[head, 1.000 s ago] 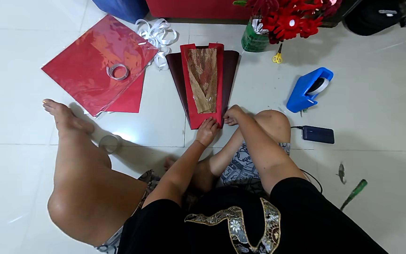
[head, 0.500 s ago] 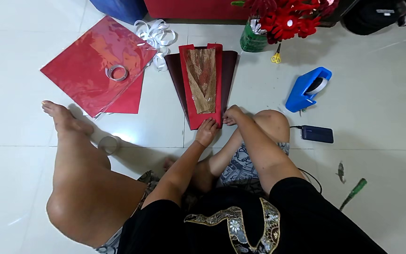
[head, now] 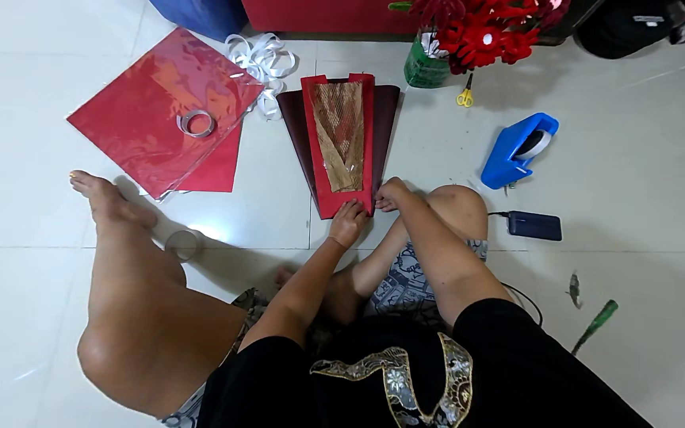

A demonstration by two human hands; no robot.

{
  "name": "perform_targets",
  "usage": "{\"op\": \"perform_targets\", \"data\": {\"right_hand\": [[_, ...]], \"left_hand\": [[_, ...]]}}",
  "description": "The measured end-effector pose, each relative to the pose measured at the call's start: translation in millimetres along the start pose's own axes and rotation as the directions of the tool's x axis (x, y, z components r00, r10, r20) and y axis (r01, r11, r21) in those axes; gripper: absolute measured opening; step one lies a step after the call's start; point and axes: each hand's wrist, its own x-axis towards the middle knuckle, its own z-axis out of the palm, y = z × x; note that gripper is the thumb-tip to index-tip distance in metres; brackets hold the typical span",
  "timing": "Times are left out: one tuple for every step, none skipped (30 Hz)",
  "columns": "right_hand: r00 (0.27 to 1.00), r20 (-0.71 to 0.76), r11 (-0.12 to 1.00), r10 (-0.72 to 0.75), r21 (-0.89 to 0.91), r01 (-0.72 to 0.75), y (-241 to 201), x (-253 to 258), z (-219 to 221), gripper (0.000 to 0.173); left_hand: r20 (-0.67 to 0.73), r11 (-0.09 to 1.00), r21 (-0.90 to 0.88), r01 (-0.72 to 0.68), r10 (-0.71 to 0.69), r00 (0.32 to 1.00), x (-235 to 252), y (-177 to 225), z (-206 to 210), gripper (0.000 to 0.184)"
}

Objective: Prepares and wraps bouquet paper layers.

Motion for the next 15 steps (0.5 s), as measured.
{"op": "perform_targets", "data": {"right_hand": [[1.000, 0.004, 1.000, -0.004, -0.004, 0.004, 0.1, -0.2, 0.3, 0.039], [1.000, 0.009, 1.000, -0.005, -0.007, 0.005, 0.0, -0.7, 0.7, 0.039], [1.000, 0.012, 1.000, -0.005, -0.007, 0.005, -0.1, -1.2, 1.3, 0.038], [1.000, 0.012, 1.000, -0.005, -0.010, 0.005, -0.6, -1.9, 1.8, 0.037], [1.000, 0.015, 1.000, -0.003, -0.012, 0.004, -1.3, -2.9, 1.7, 0.036], [1.000, 0.017, 1.000, 0.000, -0.012, 0.000, -2.3, -4.5, 1.2, 0.036], [1.000, 0.014, 1.000, 0.004, -0.009, -0.003, -2.7, -4.6, 0.8, 0.035], [1.000, 0.005, 1.000, 0.011, -0.006, -0.011, -3.6, -3.6, 0.2, 0.033], [1.000, -0.006, 1.000, 0.020, -0.002, -0.020, -4.7, -3.0, -0.6, 0.032], [1.000, -0.011, 1.000, 0.027, 0.002, -0.027, -5.4, -3.3, -0.9, 0.030], [0.999, -0.011, 0.999, 0.033, 0.006, -0.033, -5.8, -3.4, -1.2, 0.030], [0.999, -0.011, 0.999, 0.038, 0.008, -0.038, -6.4, -3.4, -1.4, 0.030], [0.999, -0.012, 0.999, 0.042, 0.010, -0.042, -6.7, -3.1, -1.2, 0.030], [0.999, -0.011, 0.999, 0.044, 0.012, -0.044, -6.5, -2.7, -1.0, 0.029], [0.999, -0.012, 0.999, 0.041, 0.014, -0.041, -5.8, -2.1, -0.8, 0.029]], "left_hand": [[0.002, 1.000, -0.001, 0.002, -0.002, 1.000, 0.0, 0.1, 0.1, 0.024], [-0.006, 1.000, 0.003, -0.002, 0.002, 1.000, -0.1, 0.0, 0.5, 0.024], [-0.016, 1.000, 0.008, -0.008, 0.009, 1.000, -0.2, -0.2, 1.1, 0.023], [-0.027, 1.000, 0.012, -0.016, 0.016, 0.999, -0.1, -0.4, 1.5, 0.022], [-0.029, 1.000, 0.017, -0.015, 0.016, 0.999, -0.3, -0.6, 1.7, 0.023], [-0.029, 1.000, 0.019, -0.013, 0.014, 0.999, -0.7, -0.6, 1.5, 0.023], [-0.026, 1.000, 0.023, -0.011, 0.011, 1.000, -1.0, -0.8, 1.3, 0.023], [-0.029, 1.000, 0.028, -0.011, 0.012, 1.000, -0.8, -0.8, 1.4, 0.022], [-0.026, 0.999, 0.030, -0.009, 0.010, 1.000, -0.6, -0.3, 1.1, 0.022], [-0.020, 1.000, 0.030, -0.004, 0.005, 1.000, -0.7, 0.3, 0.4, 0.023], [-0.014, 1.000, 0.030, -0.001, 0.001, 1.000, -0.9, 0.5, 0.0, 0.023], [-0.014, 1.000, 0.031, -0.001, 0.001, 1.000, -0.8, 0.4, 0.1, 0.023], [-0.019, 0.999, 0.033, -0.004, 0.005, 1.000, -0.6, 0.0, 0.3, 0.023], [-0.023, 0.999, 0.035, -0.006, 0.007, 1.000, -0.6, -0.1, 0.6, 0.023], [-0.026, 0.999, 0.038, -0.008, 0.009, 1.000, -0.5, 0.1, 1.1, 0.023]]}}
